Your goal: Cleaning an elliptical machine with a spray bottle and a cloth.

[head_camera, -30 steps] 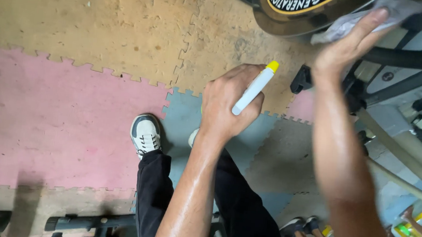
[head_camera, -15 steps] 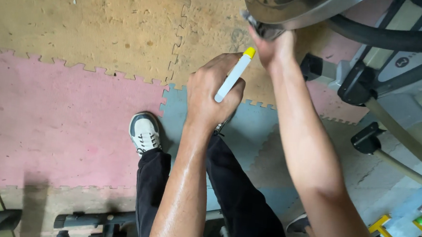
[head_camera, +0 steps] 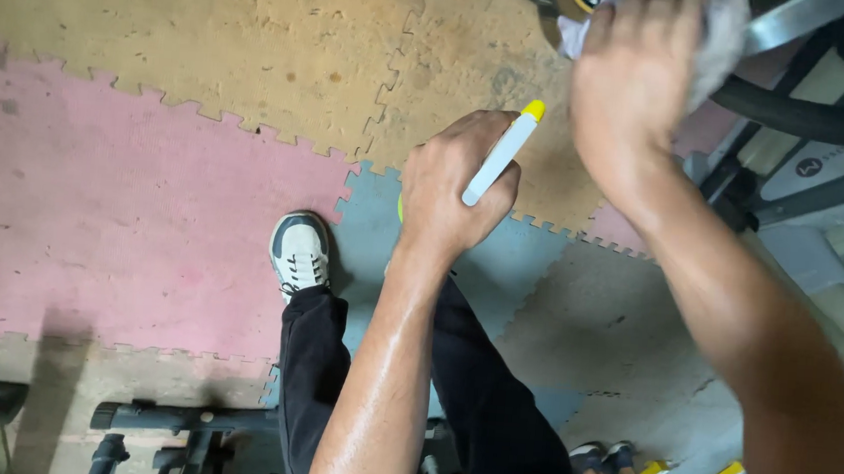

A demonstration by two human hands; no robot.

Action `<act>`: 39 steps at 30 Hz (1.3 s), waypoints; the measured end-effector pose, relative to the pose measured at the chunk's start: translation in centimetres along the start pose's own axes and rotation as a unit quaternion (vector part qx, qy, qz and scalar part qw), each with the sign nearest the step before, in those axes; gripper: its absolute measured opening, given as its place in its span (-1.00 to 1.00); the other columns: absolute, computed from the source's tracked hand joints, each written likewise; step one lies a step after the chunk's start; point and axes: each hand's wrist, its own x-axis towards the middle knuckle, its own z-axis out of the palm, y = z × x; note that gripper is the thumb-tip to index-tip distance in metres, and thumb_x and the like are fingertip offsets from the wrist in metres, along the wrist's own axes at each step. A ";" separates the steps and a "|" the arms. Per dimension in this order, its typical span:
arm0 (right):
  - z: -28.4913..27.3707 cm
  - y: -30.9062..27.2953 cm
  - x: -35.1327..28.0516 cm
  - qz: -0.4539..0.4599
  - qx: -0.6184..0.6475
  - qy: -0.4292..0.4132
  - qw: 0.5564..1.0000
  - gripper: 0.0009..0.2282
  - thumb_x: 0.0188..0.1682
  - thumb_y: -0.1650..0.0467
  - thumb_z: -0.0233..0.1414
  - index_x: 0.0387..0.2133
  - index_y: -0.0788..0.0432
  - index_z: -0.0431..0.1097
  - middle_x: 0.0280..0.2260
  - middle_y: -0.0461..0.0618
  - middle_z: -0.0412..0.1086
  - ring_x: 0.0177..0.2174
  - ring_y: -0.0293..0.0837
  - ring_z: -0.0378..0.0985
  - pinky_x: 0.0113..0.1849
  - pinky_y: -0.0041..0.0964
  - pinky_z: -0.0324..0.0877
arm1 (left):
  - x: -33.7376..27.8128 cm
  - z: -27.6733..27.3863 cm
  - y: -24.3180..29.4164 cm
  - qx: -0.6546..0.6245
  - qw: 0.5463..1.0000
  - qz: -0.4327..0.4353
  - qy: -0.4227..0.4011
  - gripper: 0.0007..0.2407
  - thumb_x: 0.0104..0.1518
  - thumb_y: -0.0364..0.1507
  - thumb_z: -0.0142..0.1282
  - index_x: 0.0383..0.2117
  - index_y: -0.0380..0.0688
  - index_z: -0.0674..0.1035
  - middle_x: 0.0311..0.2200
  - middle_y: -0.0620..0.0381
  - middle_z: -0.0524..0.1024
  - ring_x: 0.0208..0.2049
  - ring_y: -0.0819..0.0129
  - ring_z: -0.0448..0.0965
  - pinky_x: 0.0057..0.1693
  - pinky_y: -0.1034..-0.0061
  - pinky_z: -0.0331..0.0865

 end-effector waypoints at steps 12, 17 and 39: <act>21.9 -11.7 13.1 -0.057 -0.059 -0.189 0.979 -0.70 0.05 0.46 -0.03 -0.01 0.29 0.54 0.07 0.20 0.40 0.04 0.08 0.44 -0.09 -0.08 0.33 | 0.8 -1.9 -4.0 -0.013 1.000 0.001 0.023 -0.67 -0.10 -0.46 0.03 -0.15 -0.05 0.63 -0.18 0.05 0.65 -0.21 -0.02 0.63 -0.11 0.23 0.51; 17.9 -12.6 10.9 -0.031 0.206 -0.019 0.978 -0.62 -0.06 0.56 0.06 0.07 0.33 0.38 0.09 0.26 0.35 0.05 0.15 0.44 -0.01 -0.02 0.37 | 1.3 -0.7 -6.4 0.007 0.999 0.009 0.039 -0.68 -0.07 -0.45 0.03 -0.14 -0.05 0.62 -0.17 0.03 0.63 -0.19 -0.04 0.63 -0.10 0.20 0.50; 34.6 -13.4 5.3 0.572 0.494 0.187 0.628 -0.77 0.07 0.42 0.00 -0.13 0.35 0.47 -0.14 0.32 0.50 -0.13 0.22 0.60 -0.05 0.00 0.47 | 8.3 8.8 -15.0 0.116 0.991 0.035 -0.047 -0.71 -0.15 -0.40 0.07 -0.23 -0.07 0.60 -0.22 -0.04 0.63 -0.21 -0.11 0.63 -0.07 0.09 0.49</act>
